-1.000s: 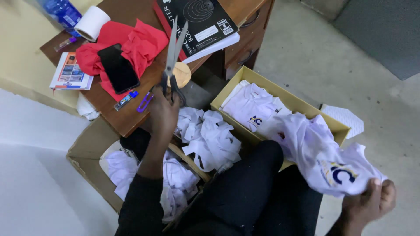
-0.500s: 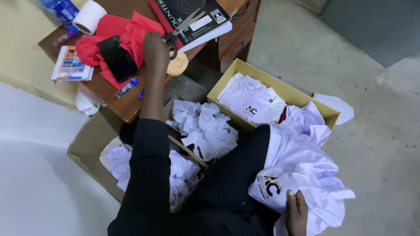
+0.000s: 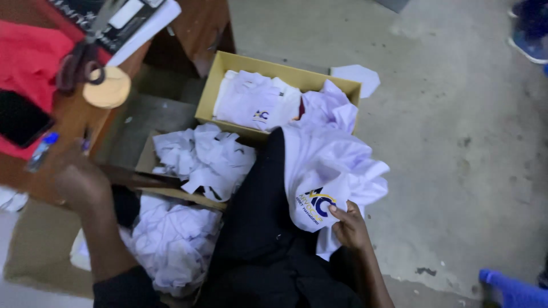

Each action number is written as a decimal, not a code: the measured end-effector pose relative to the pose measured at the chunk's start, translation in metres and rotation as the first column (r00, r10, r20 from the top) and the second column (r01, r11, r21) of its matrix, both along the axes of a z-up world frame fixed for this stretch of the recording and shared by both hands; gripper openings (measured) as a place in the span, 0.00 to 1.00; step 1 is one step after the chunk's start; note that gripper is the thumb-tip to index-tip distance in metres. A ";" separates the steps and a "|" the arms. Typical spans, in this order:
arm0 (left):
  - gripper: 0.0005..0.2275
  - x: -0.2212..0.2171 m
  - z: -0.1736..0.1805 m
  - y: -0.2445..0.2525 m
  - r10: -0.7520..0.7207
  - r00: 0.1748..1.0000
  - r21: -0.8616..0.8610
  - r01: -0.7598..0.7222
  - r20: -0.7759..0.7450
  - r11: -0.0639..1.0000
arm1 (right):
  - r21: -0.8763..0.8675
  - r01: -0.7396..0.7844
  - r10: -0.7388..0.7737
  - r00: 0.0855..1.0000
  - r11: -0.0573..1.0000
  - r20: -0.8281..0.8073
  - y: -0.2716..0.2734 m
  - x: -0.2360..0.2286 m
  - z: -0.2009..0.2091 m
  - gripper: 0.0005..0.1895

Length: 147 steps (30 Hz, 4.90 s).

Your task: Cutting excess fabric and marking a specific spot on white t-shirts with a blue marker

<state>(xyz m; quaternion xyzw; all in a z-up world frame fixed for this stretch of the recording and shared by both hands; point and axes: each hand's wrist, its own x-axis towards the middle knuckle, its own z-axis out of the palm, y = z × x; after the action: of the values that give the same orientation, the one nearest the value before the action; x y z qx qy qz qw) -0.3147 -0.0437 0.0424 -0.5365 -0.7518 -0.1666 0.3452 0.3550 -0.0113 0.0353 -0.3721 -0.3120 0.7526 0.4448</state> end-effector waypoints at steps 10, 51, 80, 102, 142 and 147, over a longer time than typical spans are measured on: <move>0.18 0.325 0.153 0.007 -0.035 -0.136 0.122 0.706 0.990 0.697 | 0.246 0.360 -0.210 0.852 0.900 -0.480 -0.071 0.010 0.076 0.49; 0.24 0.425 0.069 0.028 -0.753 -0.037 0.182 0.977 0.656 0.111 | -0.219 0.455 -0.473 0.880 0.863 -0.039 -0.042 -0.025 0.096 0.27; 0.19 0.431 0.072 0.028 -0.689 -0.129 0.307 0.941 0.713 0.141 | -0.157 0.525 -0.524 0.850 0.836 0.052 -0.050 -0.030 0.083 0.16; 0.17 0.455 0.105 0.002 -0.674 0.021 0.314 0.874 0.738 0.372 | -0.045 0.629 -0.629 0.767 0.776 -0.123 -0.053 -0.046 0.063 0.34; 0.17 0.460 0.104 0.003 -0.715 0.016 0.305 0.897 0.699 0.319 | 0.138 0.640 -0.644 0.765 0.756 -0.015 -0.065 -0.042 0.044 0.26; 0.17 0.466 0.090 0.001 -0.656 -0.019 0.368 0.839 0.755 0.400 | 0.143 0.653 -0.653 0.755 0.743 -0.055 -0.067 -0.045 0.038 0.34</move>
<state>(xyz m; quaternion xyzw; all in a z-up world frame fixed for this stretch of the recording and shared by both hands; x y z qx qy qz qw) 0.1511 -0.0431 0.1325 -0.7333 -0.4101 -0.4788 -0.2547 0.3102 -0.0781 0.0731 -0.4220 -0.2185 0.5234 0.7073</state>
